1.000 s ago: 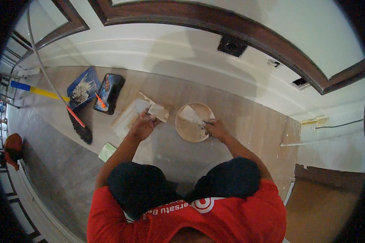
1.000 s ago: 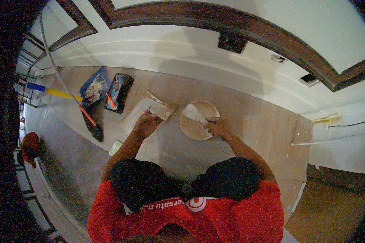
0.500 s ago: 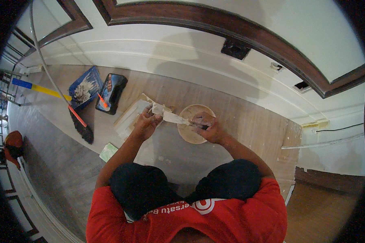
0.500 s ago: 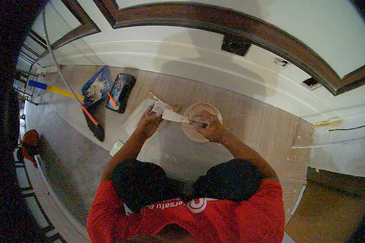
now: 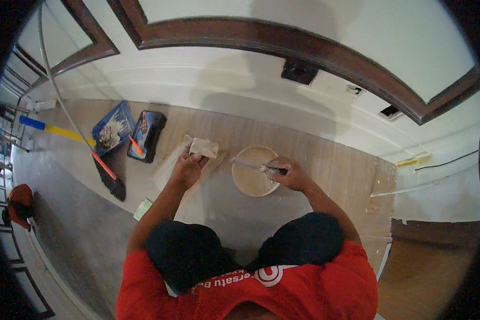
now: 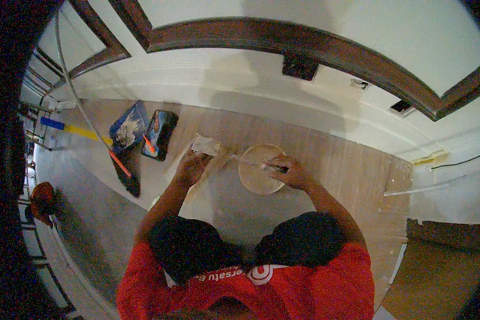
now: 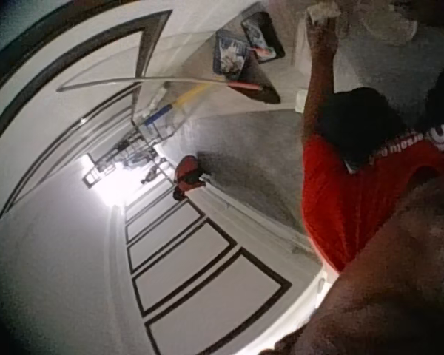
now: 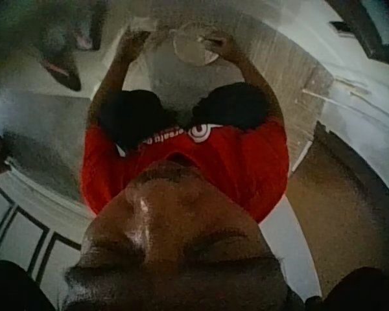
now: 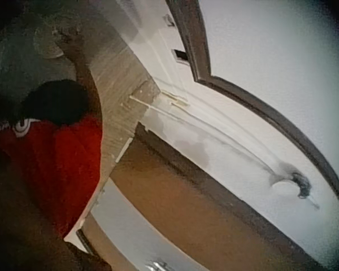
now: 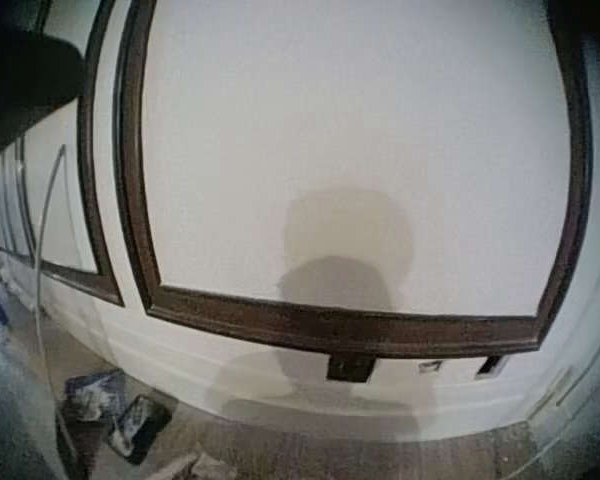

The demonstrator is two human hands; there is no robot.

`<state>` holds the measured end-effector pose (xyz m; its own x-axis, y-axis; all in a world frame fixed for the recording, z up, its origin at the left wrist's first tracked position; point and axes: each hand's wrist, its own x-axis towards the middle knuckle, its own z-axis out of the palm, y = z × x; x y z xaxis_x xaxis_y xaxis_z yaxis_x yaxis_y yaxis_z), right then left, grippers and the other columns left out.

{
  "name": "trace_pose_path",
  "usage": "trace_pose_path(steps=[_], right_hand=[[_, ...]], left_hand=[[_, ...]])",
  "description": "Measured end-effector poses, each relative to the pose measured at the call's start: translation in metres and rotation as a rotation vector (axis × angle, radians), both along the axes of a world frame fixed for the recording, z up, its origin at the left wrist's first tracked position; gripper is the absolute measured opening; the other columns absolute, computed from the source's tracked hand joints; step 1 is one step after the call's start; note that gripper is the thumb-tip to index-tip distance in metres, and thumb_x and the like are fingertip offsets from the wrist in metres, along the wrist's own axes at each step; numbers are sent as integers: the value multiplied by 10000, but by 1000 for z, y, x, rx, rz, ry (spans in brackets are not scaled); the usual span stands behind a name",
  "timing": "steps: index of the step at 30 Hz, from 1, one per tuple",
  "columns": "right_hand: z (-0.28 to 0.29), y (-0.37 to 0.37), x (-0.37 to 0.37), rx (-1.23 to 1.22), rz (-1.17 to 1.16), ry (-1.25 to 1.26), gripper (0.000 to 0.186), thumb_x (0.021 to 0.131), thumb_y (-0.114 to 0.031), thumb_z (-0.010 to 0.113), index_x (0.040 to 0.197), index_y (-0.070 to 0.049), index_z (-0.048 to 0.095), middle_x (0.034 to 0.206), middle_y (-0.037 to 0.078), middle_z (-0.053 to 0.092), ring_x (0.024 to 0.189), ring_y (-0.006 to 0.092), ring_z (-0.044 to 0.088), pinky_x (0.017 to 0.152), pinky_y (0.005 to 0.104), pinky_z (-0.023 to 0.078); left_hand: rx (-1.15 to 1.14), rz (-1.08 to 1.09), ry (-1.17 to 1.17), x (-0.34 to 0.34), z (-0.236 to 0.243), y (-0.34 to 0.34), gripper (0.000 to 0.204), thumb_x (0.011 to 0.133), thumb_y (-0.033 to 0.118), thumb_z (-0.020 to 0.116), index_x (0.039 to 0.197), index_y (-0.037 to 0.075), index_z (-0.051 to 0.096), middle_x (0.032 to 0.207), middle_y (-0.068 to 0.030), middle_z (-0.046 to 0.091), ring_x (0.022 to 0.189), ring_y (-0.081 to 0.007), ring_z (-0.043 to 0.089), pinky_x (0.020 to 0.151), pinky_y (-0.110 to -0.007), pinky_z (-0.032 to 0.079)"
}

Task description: The person applies plaster around an electrical box opening on a wall, then prepares and places a drywall patch into an adjacent hole, securing it with plaster.

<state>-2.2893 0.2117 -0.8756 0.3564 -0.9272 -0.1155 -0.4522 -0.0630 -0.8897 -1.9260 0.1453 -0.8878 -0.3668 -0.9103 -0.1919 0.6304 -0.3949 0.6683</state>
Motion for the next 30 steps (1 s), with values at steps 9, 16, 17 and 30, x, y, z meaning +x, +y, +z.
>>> trace_pose_path(steps=[9,16,17,30], right_hand=[[-100,27,-32,21,51,373,313,887,-265,626,1144,-103,703,1033,211,683,943,413,628,905,462,496],[-53,11,-36,-406,-512,127,345,804,-208,765,1060,-9,650,1055,202,644,945,320,647,782,396,534],[-26,7,-34,-525,-614,11,350,782,-186,794,1044,-8,645,1064,198,637,948,298,648,767,379,537],[84,-25,-99,-1295,-1139,-60,618,744,-134,842,1226,18,486,1282,221,537,1168,311,547,881,374,508]], left_hand=[[-217,-462,-160,-64,107,-28,835,765,134,769,1481,116,340,1414,-104,497,1293,-287,498,1107,-454,384],[-164,-545,70,-166,152,-29,703,817,190,740,1432,118,408,1401,-102,517,1287,-291,503,1105,-488,366],[-121,-513,93,-180,146,-31,642,837,202,719,1407,117,435,1384,-102,530,1282,-294,507,1102,-486,365],[-116,-334,-25,-363,148,19,614,873,266,689,1381,59,414,1289,-123,543,1255,-298,505,1016,-449,456]])
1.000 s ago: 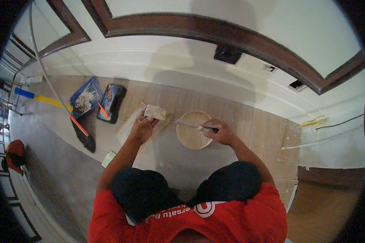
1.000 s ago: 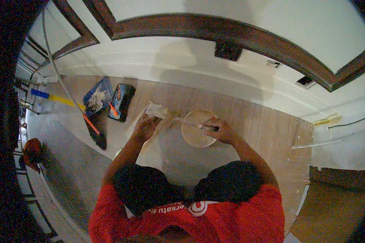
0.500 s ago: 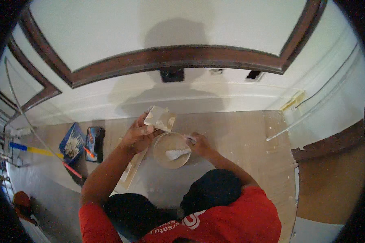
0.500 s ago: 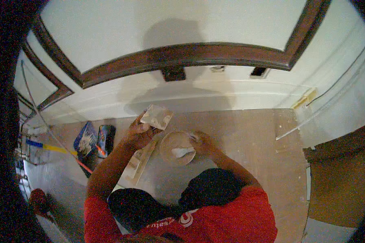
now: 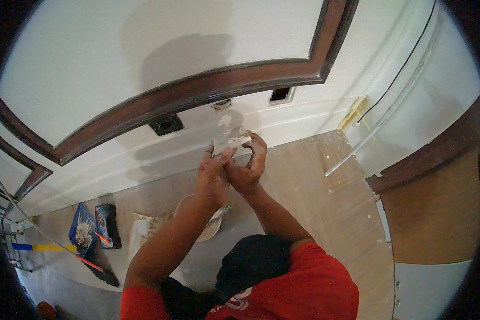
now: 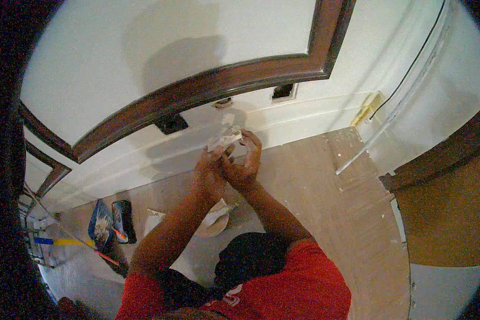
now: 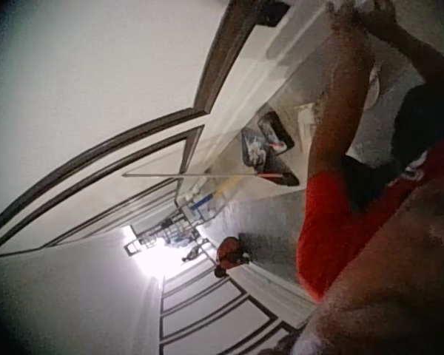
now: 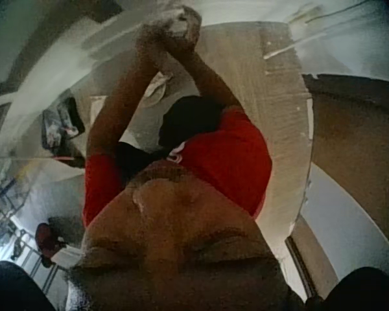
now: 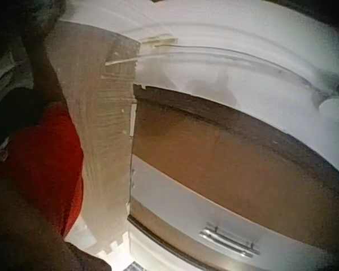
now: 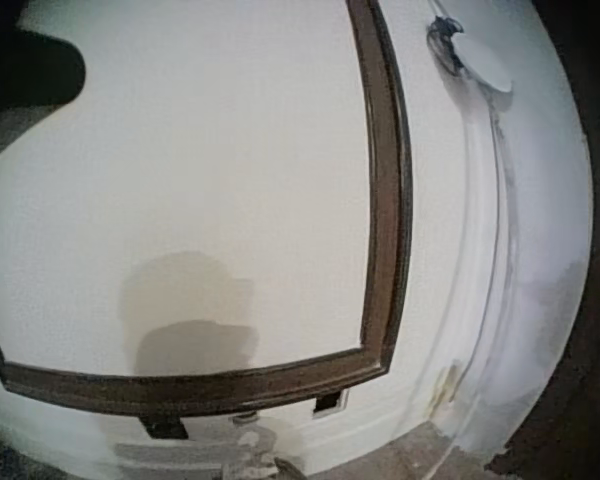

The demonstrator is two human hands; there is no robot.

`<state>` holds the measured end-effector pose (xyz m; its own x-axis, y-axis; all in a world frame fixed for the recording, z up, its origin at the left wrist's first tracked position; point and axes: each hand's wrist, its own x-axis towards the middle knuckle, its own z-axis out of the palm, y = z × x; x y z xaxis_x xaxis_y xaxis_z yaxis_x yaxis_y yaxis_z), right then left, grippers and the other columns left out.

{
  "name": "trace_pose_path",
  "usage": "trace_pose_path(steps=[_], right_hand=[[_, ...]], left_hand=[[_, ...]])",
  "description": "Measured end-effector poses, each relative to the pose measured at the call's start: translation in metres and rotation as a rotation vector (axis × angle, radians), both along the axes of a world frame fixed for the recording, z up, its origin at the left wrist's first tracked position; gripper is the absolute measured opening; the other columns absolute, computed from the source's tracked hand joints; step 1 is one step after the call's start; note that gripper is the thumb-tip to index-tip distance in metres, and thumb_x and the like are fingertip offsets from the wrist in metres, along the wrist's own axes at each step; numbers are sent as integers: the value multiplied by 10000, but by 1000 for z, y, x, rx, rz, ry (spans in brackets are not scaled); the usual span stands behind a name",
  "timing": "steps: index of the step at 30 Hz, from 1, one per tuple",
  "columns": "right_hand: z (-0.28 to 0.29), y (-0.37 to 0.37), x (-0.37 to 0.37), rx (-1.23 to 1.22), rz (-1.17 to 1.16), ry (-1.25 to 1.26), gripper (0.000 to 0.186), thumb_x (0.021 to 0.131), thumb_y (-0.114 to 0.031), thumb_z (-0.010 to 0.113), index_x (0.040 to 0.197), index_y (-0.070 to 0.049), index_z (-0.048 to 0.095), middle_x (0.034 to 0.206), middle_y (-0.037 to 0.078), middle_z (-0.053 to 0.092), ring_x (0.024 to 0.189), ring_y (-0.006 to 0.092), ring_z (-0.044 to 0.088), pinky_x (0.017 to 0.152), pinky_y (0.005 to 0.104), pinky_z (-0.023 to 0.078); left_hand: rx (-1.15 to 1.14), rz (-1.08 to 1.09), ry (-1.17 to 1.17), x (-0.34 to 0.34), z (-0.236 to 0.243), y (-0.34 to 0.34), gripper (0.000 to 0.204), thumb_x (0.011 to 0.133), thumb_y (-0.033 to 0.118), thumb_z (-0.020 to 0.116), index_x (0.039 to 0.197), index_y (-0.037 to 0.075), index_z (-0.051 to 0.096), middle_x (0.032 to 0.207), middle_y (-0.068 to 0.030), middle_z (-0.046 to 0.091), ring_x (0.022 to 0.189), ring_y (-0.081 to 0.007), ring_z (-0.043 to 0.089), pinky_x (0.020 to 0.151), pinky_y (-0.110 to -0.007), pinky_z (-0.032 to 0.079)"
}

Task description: The person applies plaster around an electrical box opening on a wall, then prepares and places a drywall patch into an adjacent hole, securing it with plaster.

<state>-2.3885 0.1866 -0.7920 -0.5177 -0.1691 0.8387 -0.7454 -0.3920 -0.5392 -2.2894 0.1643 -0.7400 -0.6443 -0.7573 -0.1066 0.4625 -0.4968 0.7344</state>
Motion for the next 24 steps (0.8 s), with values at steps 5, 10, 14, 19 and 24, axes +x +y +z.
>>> trace_pose_path(steps=[5,10,14,19,24], right_hand=[[-11,0,-30,-18,-86,-4,687,729,-140,853,1272,22,466,1314,223,509,1178,308,542,931,392,500],[-26,-2,-54,-96,-95,-57,610,748,-137,780,1256,19,481,1306,259,535,1146,363,568,959,412,472],[-21,-3,-69,-139,-93,-138,647,736,-167,814,1263,8,482,1264,213,546,1107,310,578,922,389,494],[-18,-10,-102,-85,-157,-286,715,711,-79,855,1284,-24,432,1276,159,517,1150,241,536,893,356,489],[-25,-5,-160,49,-266,-220,687,706,-119,865,1261,-19,473,1248,142,506,1152,238,523,866,355,488]], left_hand=[[-6,11,-61,-31,-1,8,673,859,213,703,1399,24,350,1244,-105,563,1158,-221,543,1016,-358,404],[-84,-51,-169,-59,11,17,639,864,311,705,1370,47,416,1237,-94,542,1170,-239,526,973,-393,428],[-43,-138,-253,-74,14,11,815,820,260,780,1424,-6,303,1312,-134,520,1237,-234,489,1035,-355,394],[-254,-158,-424,-58,-53,4,952,787,303,816,1474,-23,243,1440,-207,424,1338,-311,426,1074,-393,400],[-409,-327,-862,19,-44,17,651,848,298,711,1379,17,461,1328,-168,550,1265,-321,498,1068,-443,414]])
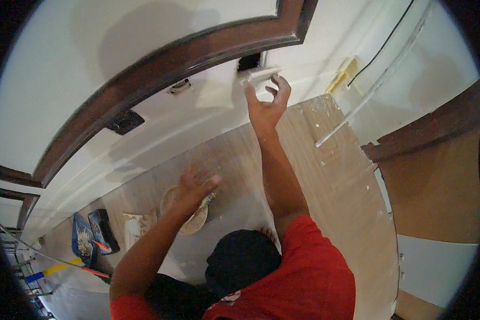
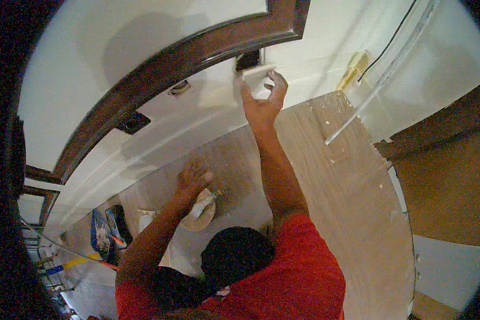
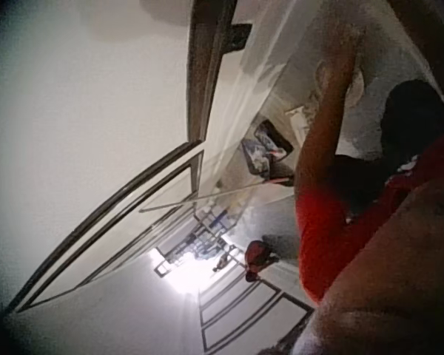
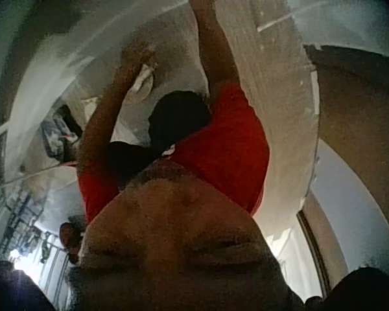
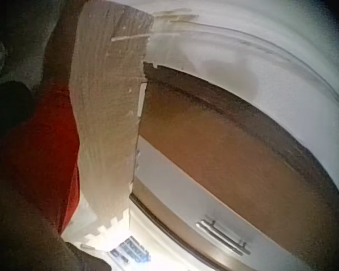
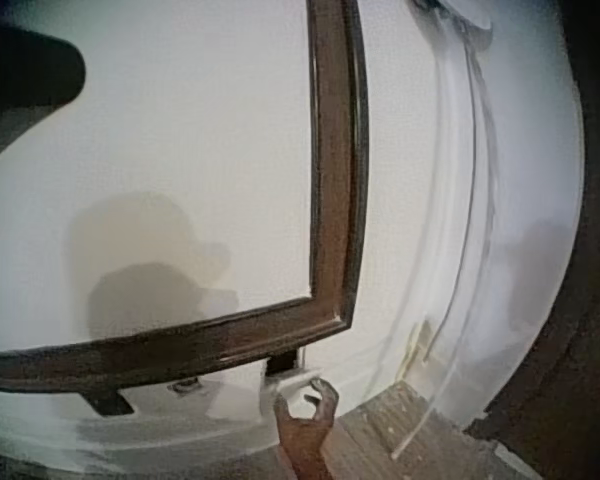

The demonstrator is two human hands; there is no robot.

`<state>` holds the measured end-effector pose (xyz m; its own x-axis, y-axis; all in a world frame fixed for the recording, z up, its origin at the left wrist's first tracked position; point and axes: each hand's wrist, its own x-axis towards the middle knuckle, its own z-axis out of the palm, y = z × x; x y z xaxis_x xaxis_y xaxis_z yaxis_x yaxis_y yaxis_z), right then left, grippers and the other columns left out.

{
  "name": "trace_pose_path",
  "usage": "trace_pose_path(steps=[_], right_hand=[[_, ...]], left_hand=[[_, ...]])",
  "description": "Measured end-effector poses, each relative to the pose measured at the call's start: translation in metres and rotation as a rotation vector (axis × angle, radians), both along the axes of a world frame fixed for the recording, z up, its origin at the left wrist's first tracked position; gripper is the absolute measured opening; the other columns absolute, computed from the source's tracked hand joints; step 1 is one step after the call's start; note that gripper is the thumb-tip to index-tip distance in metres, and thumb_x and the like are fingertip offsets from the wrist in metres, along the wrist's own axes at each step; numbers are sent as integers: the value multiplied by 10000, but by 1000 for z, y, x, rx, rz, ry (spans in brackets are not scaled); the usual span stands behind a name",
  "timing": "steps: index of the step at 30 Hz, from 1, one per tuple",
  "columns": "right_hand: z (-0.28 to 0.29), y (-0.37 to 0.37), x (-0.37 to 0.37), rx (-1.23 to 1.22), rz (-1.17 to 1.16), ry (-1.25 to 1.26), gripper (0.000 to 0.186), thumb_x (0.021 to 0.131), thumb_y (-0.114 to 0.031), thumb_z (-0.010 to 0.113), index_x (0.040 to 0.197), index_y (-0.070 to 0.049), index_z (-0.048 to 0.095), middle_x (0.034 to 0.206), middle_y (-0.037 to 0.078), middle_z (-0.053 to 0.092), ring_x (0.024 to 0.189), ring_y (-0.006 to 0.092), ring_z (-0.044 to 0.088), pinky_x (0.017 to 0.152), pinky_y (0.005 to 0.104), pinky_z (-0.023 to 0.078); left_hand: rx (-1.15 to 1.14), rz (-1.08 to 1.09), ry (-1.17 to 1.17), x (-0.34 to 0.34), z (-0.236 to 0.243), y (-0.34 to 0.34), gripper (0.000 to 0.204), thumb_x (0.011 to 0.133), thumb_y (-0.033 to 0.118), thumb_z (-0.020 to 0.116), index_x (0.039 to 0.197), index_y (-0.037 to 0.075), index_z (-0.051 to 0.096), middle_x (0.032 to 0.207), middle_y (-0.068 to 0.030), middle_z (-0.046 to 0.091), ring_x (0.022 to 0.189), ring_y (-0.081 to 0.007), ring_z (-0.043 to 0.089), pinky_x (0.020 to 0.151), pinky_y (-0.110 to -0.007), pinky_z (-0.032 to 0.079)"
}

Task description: The person applies plaster around an electrical box opening on a wall, then prepares and places a drywall patch into an adjacent hole, securing it with plaster.

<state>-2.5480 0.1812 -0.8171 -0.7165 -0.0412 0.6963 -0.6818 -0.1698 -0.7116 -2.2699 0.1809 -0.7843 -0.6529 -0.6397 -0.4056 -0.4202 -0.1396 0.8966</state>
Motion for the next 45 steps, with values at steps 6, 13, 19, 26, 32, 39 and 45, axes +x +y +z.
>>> trace_pose_path(steps=[6,13,19,26,32,39,45], right_hand=[[8,-19,-10,34,9,51,685,690,-166,877,1246,-18,505,1211,145,519,1113,245,537,831,356,496],[11,-26,-11,130,-13,10,665,691,-178,876,1234,-16,527,1218,160,525,1076,265,557,844,367,507],[8,-32,-14,159,-30,40,670,680,-208,889,1218,-15,540,1199,171,535,1066,281,562,856,379,509],[7,-36,-18,150,-65,93,648,691,-195,886,1224,-23,559,1174,181,543,1048,285,566,860,382,506],[5,-39,-17,163,-65,79,639,692,-168,886,1233,-16,581,1174,174,534,1024,273,571,867,368,503],[4,-41,-20,118,-79,96,598,690,-182,894,1196,-13,624,1147,159,534,1007,264,580,853,367,512],[2,-42,-21,89,-51,41,578,685,-183,900,1179,-9,658,1129,153,536,1002,262,587,856,358,519]], left_hand=[[-7,160,-85,129,-26,-32,828,849,248,743,1482,6,267,1489,-236,360,1319,-366,444,1037,-456,449],[-39,288,-48,173,-11,-39,1009,829,293,767,1545,35,104,1531,-277,269,1322,-398,434,1032,-455,454],[-77,214,-26,169,-12,-42,887,901,96,635,1576,169,64,1569,-231,228,1338,-388,415,1055,-443,440],[-90,193,-40,164,-5,-39,921,882,119,668,1576,173,64,1574,-228,214,1351,-376,398,1058,-449,435],[-72,204,-48,163,-1,-39,955,863,170,708,1574,152,71,1568,-221,235,1344,-372,410,1057,-457,433],[-66,205,-71,157,3,-35,1006,823,195,745,1569,120,75,1556,-248,252,1329,-394,432,1035,-454,451],[-50,158,-41,159,3,-33,1049,800,223,769,1568,103,66,1552,-269,248,1332,-410,425,1028,-457,454]])
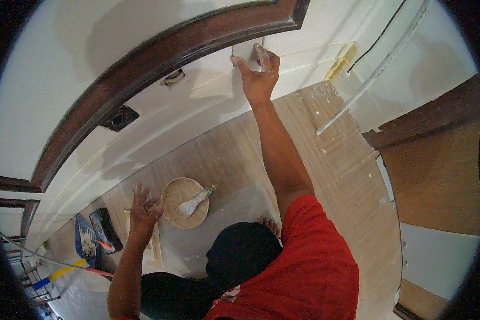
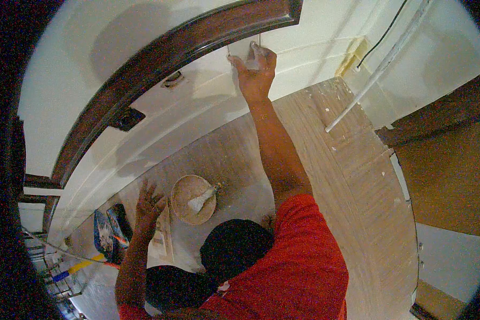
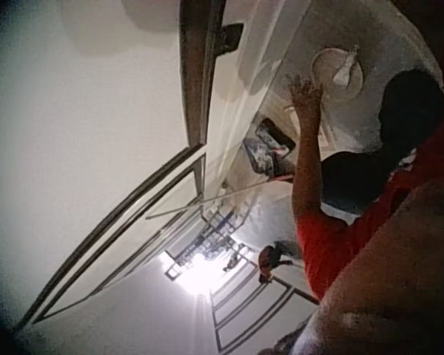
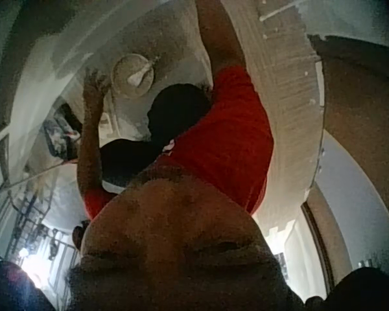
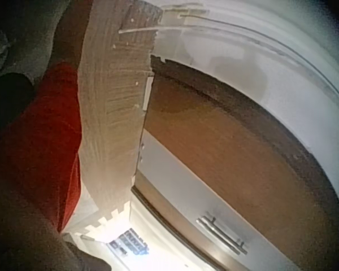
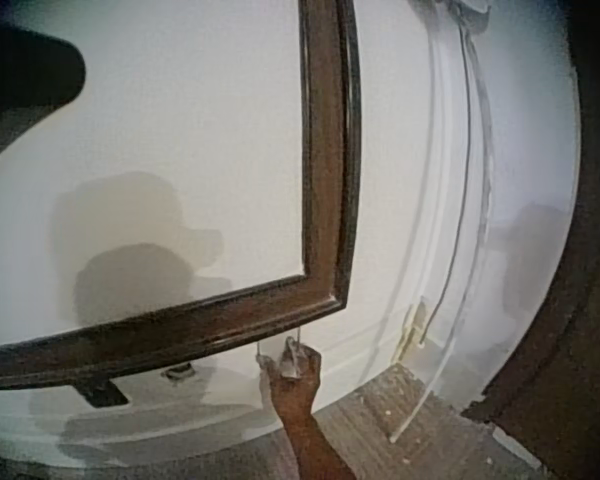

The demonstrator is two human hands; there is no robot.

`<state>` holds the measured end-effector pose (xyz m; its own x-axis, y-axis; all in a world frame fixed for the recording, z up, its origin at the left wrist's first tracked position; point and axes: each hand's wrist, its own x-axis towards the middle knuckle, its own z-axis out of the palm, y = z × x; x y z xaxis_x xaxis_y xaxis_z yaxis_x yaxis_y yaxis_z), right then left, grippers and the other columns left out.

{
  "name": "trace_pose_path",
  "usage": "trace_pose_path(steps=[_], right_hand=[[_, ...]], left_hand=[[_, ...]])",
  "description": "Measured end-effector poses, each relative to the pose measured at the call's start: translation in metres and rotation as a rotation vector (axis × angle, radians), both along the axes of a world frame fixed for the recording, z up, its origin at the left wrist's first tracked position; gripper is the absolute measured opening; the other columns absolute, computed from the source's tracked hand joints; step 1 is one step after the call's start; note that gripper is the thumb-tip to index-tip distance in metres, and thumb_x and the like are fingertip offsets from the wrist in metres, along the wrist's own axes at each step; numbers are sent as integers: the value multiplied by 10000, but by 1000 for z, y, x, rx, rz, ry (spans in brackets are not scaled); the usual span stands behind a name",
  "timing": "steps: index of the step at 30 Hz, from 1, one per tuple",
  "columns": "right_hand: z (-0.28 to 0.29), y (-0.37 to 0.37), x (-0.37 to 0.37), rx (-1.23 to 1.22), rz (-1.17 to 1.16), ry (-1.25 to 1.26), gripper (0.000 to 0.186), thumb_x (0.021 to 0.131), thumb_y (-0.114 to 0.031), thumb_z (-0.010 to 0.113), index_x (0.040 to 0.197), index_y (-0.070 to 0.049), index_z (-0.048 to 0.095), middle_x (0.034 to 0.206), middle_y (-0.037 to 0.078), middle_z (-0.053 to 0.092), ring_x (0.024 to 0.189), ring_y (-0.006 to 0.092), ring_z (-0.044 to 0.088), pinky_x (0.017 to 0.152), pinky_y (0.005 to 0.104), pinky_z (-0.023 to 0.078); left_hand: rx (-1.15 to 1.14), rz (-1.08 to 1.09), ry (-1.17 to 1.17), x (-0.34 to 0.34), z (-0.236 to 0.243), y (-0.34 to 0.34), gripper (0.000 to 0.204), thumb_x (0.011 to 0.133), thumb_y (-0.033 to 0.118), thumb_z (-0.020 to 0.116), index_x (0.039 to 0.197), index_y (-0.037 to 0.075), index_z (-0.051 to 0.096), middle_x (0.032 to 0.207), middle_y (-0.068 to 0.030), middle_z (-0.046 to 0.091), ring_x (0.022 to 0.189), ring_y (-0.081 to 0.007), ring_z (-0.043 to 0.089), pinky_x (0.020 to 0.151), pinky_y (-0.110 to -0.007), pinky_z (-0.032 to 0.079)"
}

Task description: The person applies plaster around an electrical box opening on a wall, then prepares and places a drywall patch into an adjacent hole, securing it with plaster.

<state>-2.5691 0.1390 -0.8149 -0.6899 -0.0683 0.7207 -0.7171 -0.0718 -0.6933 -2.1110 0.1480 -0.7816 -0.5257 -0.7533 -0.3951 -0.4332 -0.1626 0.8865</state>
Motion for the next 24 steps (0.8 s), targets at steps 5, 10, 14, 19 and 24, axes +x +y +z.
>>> trace_pose_path(steps=[5,10,14,19,24], right_hand=[[-2,-1,0,-76,84,-24,565,687,-186,896,1171,-41,643,1144,151,522,1040,287,574,884,382,519],[-1,-3,8,-67,33,-76,499,765,-188,837,1182,14,653,1137,175,537,1025,285,586,879,358,506],[-7,-4,2,16,-63,29,487,795,-180,802,1198,39,637,1139,202,528,1043,317,581,884,380,502],[-5,-7,6,53,-137,58,482,806,-180,787,1198,51,631,1141,222,518,1045,348,578,882,402,504],[-5,-7,5,63,-127,60,477,804,-176,783,1188,62,629,1153,230,516,1041,353,575,875,408,505]], left_hand=[[8,-24,-5,-4,1,3,960,835,143,729,1569,142,111,1547,-197,309,1304,-360,461,1043,-452,444],[-43,-120,-38,-4,3,4,938,851,138,709,1571,146,108,1531,-192,336,1295,-357,472,1023,-446,456],[0,-95,2,-5,3,8,956,845,197,724,1573,146,106,1538,-197,327,1294,-355,477,1013,-456,454],[6,-116,44,0,1,9,991,832,292,750,1574,151,108,1545,-201,317,1295,-354,477,1011,-470,451],[4,-138,31,1,2,8,992,836,294,758,1572,142,110,1534,-207,336,1291,-360,483,1021,-471,444]])
